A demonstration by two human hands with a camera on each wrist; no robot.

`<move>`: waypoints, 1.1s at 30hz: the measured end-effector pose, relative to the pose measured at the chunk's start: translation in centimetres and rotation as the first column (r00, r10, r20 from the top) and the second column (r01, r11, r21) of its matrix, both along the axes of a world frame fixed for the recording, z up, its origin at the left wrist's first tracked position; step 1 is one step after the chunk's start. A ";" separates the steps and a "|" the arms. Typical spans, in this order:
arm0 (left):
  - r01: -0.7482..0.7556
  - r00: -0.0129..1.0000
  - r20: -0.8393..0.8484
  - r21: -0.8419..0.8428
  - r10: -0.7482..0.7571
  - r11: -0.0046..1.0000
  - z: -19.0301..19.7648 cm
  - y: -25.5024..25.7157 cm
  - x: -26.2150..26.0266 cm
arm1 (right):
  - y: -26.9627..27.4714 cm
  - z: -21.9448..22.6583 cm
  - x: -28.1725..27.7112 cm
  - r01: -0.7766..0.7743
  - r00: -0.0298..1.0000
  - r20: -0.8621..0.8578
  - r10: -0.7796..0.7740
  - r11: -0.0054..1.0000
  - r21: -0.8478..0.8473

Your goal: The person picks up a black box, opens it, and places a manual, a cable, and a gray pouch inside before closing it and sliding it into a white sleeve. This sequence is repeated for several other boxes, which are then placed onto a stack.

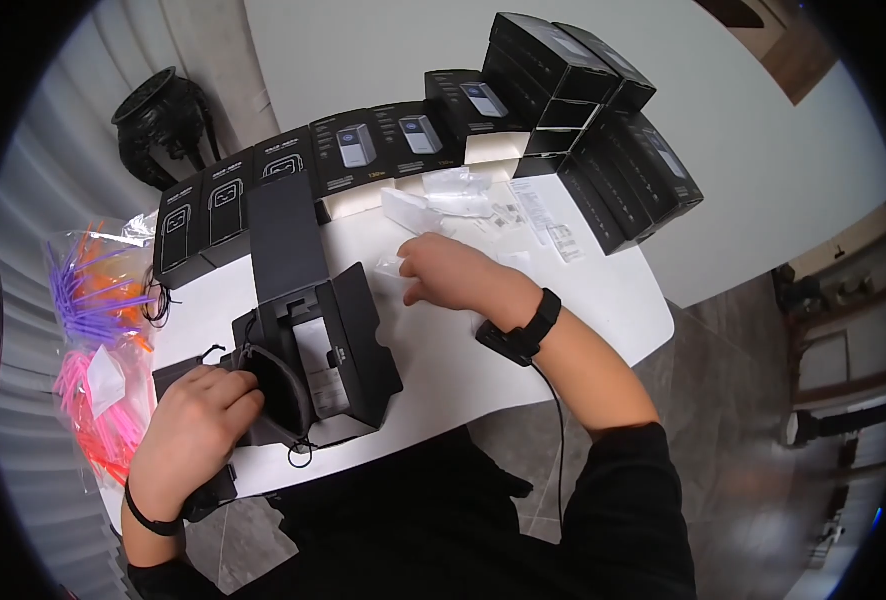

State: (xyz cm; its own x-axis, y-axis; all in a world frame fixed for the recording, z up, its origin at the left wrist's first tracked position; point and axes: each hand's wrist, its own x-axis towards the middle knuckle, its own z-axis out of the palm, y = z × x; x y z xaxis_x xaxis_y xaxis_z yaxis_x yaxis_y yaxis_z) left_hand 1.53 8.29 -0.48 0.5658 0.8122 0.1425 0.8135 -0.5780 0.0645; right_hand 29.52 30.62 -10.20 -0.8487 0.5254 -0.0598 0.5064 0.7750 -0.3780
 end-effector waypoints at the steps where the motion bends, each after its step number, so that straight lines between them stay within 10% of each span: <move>1: 0.000 1.000 0.004 -0.001 0.000 1.000 0.0 0.0 0.0 | 0.1 0.1 -0.2 0.018 0.999 0.033 -0.017 0.999 -0.031; 12: 0.003 1.000 0.019 0.000 -0.003 1.000 -0.4 -0.2 0.0 | -0.9 -1.5 -1.4 0.365 0.909 -0.113 -0.401 0.897 -0.248; 18: -0.036 0.999 0.025 -0.049 0.037 0.998 -0.1 -0.4 0.0 | -0.8 -0.3 -1.5 0.415 0.910 0.148 -0.388 0.860 -0.298; 24: -0.049 0.998 0.031 0.027 0.048 0.998 0.0 -0.2 -0.4 | -3.2 1.9 0.8 0.484 0.746 -0.331 -0.578 0.812 -0.327; 27: -0.075 0.995 0.068 0.035 0.072 0.997 -0.2 -0.3 -0.5 | -6.7 6.9 0.3 0.376 0.648 -0.418 -0.637 0.745 -0.551; 33: -0.037 0.999 0.043 0.094 0.033 0.995 1.1 -0.1 -0.1 | -14.5 10.3 -2.8 0.150 0.808 -0.450 -0.380 0.872 -0.467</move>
